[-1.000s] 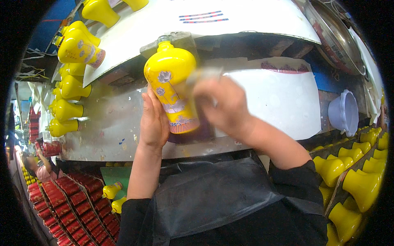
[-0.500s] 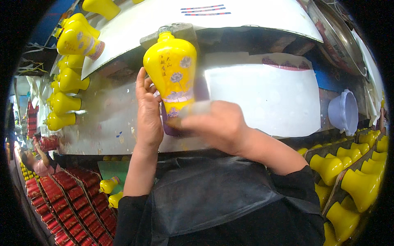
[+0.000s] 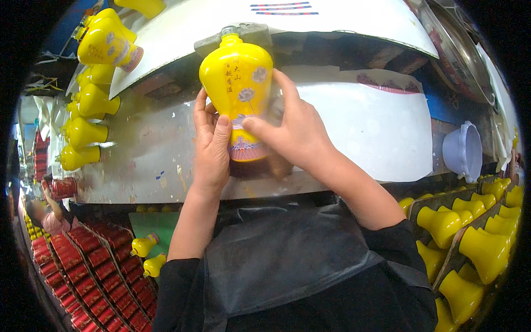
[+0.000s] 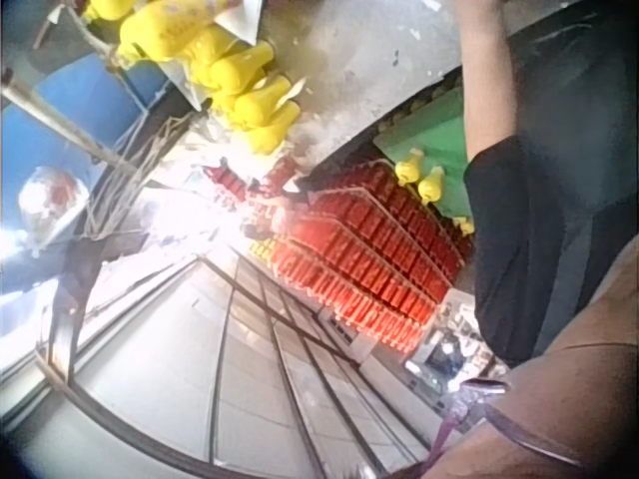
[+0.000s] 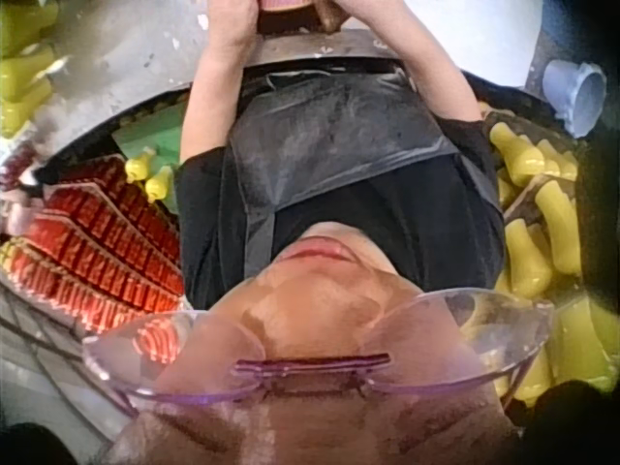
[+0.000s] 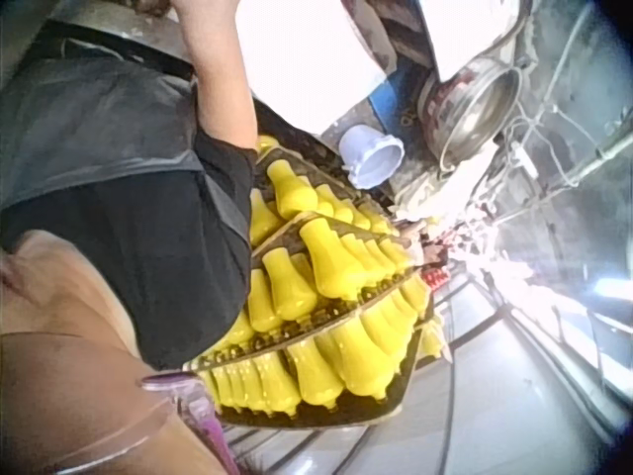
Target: The person applies decorative stickers to yellow ceramic vases. They peel individual stickers from a sheet, place them on the vase, and smooth them down with fingers and a small tool. The person handles the vases one at a time, rotating them to apply multiple stickers.
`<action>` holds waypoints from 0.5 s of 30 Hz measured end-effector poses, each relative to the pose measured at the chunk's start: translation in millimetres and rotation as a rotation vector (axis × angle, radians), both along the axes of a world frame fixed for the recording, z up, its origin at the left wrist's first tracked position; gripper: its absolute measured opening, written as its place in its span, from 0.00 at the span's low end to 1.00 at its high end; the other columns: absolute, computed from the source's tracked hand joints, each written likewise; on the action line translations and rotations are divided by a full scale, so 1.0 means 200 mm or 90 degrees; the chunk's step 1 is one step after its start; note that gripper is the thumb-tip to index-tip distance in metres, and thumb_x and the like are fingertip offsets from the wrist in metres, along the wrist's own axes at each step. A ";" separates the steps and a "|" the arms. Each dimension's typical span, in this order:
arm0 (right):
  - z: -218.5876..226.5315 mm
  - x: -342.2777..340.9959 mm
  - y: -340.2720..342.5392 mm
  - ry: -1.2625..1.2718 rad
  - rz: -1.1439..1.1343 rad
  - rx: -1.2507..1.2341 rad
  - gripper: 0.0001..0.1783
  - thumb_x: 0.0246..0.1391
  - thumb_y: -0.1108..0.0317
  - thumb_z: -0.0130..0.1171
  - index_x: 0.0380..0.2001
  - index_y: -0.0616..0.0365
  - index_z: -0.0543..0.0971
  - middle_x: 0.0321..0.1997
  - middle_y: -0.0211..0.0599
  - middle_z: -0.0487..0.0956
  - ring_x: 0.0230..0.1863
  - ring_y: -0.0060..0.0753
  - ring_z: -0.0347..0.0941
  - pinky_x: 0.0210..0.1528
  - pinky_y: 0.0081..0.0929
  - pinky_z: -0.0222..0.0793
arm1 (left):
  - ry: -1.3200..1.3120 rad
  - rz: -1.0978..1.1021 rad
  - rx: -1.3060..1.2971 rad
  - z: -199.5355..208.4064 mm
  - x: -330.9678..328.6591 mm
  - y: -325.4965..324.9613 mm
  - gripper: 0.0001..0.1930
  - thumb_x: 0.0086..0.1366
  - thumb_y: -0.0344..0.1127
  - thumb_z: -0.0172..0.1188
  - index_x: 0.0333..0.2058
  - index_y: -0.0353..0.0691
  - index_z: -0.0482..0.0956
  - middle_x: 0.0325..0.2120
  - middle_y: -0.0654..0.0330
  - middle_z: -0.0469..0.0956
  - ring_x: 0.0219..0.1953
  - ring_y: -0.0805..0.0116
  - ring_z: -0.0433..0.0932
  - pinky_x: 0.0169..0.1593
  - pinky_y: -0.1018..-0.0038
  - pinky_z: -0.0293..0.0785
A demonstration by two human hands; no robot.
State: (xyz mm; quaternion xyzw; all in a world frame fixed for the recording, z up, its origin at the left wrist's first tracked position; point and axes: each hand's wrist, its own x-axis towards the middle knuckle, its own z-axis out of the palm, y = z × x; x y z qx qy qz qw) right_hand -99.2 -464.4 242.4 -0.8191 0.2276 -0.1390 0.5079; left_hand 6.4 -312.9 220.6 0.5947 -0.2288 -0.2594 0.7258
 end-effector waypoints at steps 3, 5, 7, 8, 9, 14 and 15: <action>0.00 0.01 -0.01 -0.025 0.000 0.014 0.50 0.56 0.49 0.69 0.73 0.62 0.60 0.45 0.45 0.80 0.29 0.22 0.76 0.34 0.24 0.74 | -0.019 -0.018 -0.013 0.00 0.00 0.01 0.33 0.79 0.44 0.50 0.75 0.42 0.47 0.65 0.50 0.62 0.64 0.61 0.68 0.69 0.64 0.65; 0.01 0.01 -0.03 -0.003 0.008 0.008 0.51 0.56 0.49 0.69 0.73 0.63 0.59 0.46 0.45 0.80 0.30 0.21 0.75 0.33 0.23 0.73 | 0.039 -0.034 -0.051 0.00 0.03 0.03 0.34 0.79 0.45 0.51 0.75 0.43 0.48 0.64 0.49 0.63 0.63 0.61 0.69 0.69 0.64 0.66; 0.02 0.01 -0.04 -0.045 0.023 0.077 0.52 0.55 0.48 0.69 0.72 0.67 0.58 0.52 0.58 0.80 0.44 0.38 0.80 0.46 0.28 0.77 | 0.150 -0.029 -0.065 0.00 0.06 0.04 0.34 0.78 0.43 0.54 0.75 0.45 0.48 0.64 0.50 0.63 0.63 0.61 0.70 0.68 0.65 0.67; 0.02 0.01 -0.05 -0.058 0.023 0.115 0.53 0.54 0.47 0.69 0.71 0.69 0.58 0.55 0.64 0.79 0.52 0.47 0.83 0.52 0.31 0.79 | 0.141 -0.046 -0.090 0.00 0.06 0.04 0.34 0.78 0.42 0.54 0.75 0.46 0.49 0.64 0.50 0.64 0.63 0.61 0.70 0.68 0.64 0.67; 0.02 0.01 -0.05 -0.049 0.027 0.147 0.53 0.54 0.47 0.68 0.72 0.69 0.58 0.57 0.63 0.78 0.54 0.45 0.82 0.53 0.31 0.78 | 0.151 -0.045 -0.092 0.00 0.06 0.03 0.34 0.77 0.40 0.55 0.75 0.47 0.49 0.63 0.50 0.64 0.63 0.61 0.70 0.68 0.64 0.68; -0.01 0.02 -0.02 -0.011 0.014 0.111 0.52 0.54 0.48 0.69 0.72 0.68 0.59 0.58 0.62 0.78 0.57 0.47 0.80 0.56 0.34 0.77 | 0.091 -0.024 -0.035 -0.01 0.04 0.02 0.37 0.73 0.30 0.56 0.75 0.47 0.48 0.65 0.50 0.65 0.64 0.59 0.71 0.68 0.62 0.68; -0.02 0.02 -0.01 -0.048 0.009 0.120 0.52 0.54 0.48 0.69 0.72 0.68 0.59 0.58 0.63 0.78 0.57 0.47 0.79 0.56 0.34 0.77 | 0.087 -0.034 -0.039 -0.01 0.04 0.03 0.37 0.72 0.29 0.56 0.75 0.47 0.49 0.65 0.50 0.65 0.64 0.59 0.71 0.68 0.62 0.68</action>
